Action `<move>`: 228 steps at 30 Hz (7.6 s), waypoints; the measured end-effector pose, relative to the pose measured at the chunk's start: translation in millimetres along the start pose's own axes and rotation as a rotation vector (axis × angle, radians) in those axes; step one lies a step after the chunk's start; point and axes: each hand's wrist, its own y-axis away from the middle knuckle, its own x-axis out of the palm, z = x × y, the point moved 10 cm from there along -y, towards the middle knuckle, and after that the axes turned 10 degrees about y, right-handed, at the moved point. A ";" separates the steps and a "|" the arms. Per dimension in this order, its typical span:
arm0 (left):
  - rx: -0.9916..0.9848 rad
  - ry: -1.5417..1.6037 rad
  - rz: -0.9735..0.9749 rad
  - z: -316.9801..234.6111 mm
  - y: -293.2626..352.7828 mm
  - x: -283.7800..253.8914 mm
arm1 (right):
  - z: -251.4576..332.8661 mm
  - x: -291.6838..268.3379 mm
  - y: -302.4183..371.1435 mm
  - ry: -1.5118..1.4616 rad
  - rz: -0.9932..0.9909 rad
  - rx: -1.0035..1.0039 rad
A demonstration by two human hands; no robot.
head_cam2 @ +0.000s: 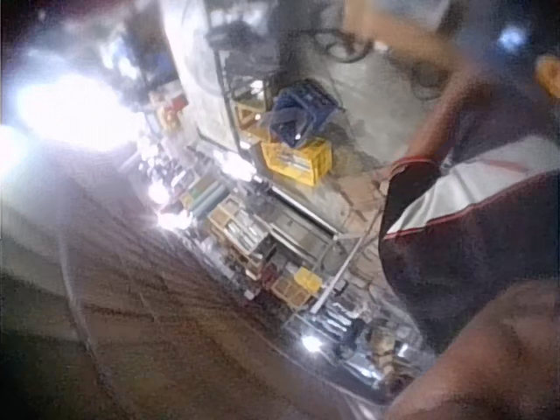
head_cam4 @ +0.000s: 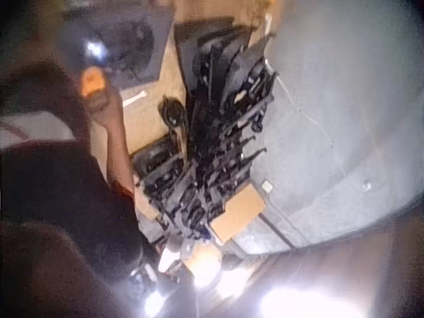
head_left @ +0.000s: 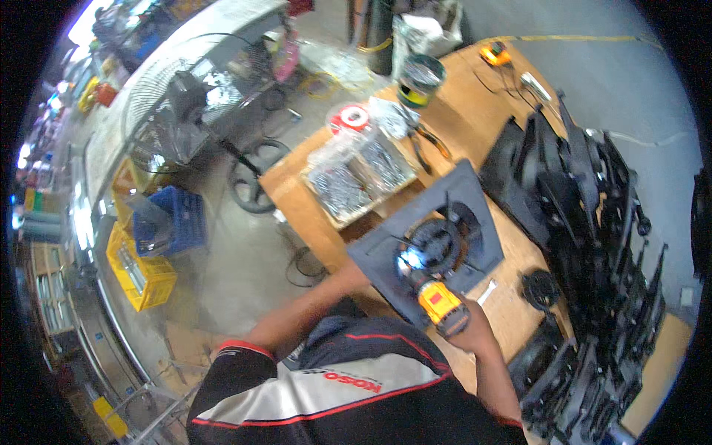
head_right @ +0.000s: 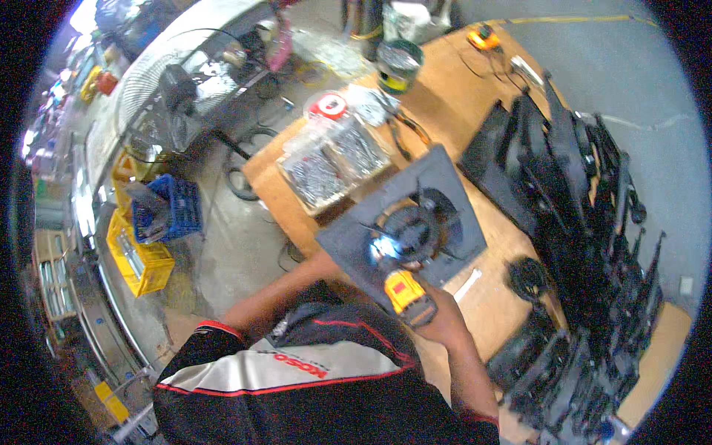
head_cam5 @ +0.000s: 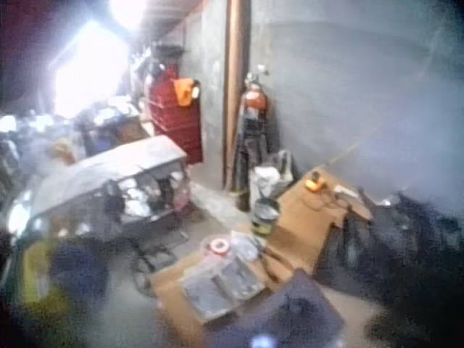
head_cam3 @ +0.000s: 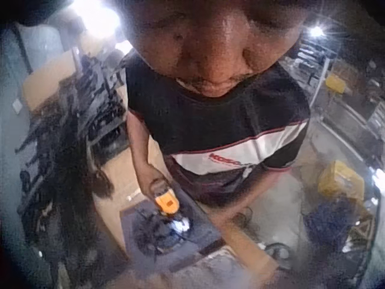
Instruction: The person assembles a black plastic component on a workbench. They use a wrench to tighten a bolt, then use a cordless drill to drive screws into the component. The person handles the component, a wrench, a drill, and screws.
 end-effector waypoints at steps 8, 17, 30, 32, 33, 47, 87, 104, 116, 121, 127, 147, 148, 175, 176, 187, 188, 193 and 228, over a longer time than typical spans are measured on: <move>0.032 0.030 -0.026 -2.0 3.8 -1.4 | 48.2 -15.2 -11.6 0.391 0.024 -0.090; 0.098 0.124 -0.109 11.7 3.2 11.9 | 60.8 -30.8 -18.4 0.443 0.098 -0.197; -0.410 0.612 0.251 176.9 -64.7 55.7 | -52.2 -51.2 56.0 -0.268 -0.302 0.270; -0.318 0.275 0.298 147.3 -89.3 51.9 | -49.1 -64.0 65.9 -0.311 -0.507 0.197; -0.267 0.229 0.263 138.9 -105.6 60.5 | -49.9 -67.6 83.2 -0.325 -0.633 0.188; -0.796 1.172 1.033 21.7 -143.1 125.7 | -54.1 -61.3 22.6 -0.487 -0.596 0.438; -0.954 1.541 0.814 18.6 -122.7 120.9 | -79.7 -67.7 -13.8 -0.679 -0.417 0.416; -0.989 1.575 0.866 10.4 -125.0 122.9 | -67.9 -85.9 -19.4 -0.371 -0.295 0.507; -1.007 1.597 0.841 9.0 -123.7 124.6 | -55.2 -92.5 -27.4 -0.423 -0.271 0.472; -1.013 1.627 0.827 6.3 -122.7 126.9 | -47.8 -93.8 -25.9 -0.429 -0.264 0.518; -1.020 1.651 0.816 2.5 -120.5 126.3 | -50.6 -94.3 -23.9 -0.336 -0.296 0.540; -1.085 1.692 0.784 3.6 -118.1 127.2 | -48.6 -96.8 -26.9 -0.284 -0.279 0.538; -1.083 1.691 0.788 3.0 -118.1 126.6 | -51.7 -95.4 -28.2 -0.291 -0.302 0.510; -0.992 1.201 0.192 69.5 -177.3 57.3 | -56.3 -95.9 -22.9 -0.268 -0.317 0.474; -0.943 1.184 0.239 59.8 -181.1 53.5 | -54.0 -97.5 -25.3 -0.245 -0.312 0.486; -0.864 0.686 0.501 26.8 -187.5 39.2 | -56.9 -102.4 -29.7 -0.267 -0.318 0.435; -0.856 0.641 0.499 25.9 -188.5 36.8 | -57.7 -101.6 -28.6 -0.275 -0.304 0.472; -0.794 0.605 0.487 47.1 -190.3 41.0 | -63.6 -104.2 -28.1 -0.189 -0.314 0.428; -0.281 -0.047 0.202 -2.4 -212.8 -71.2 | -28.2 -117.3 9.5 0.057 -0.369 0.188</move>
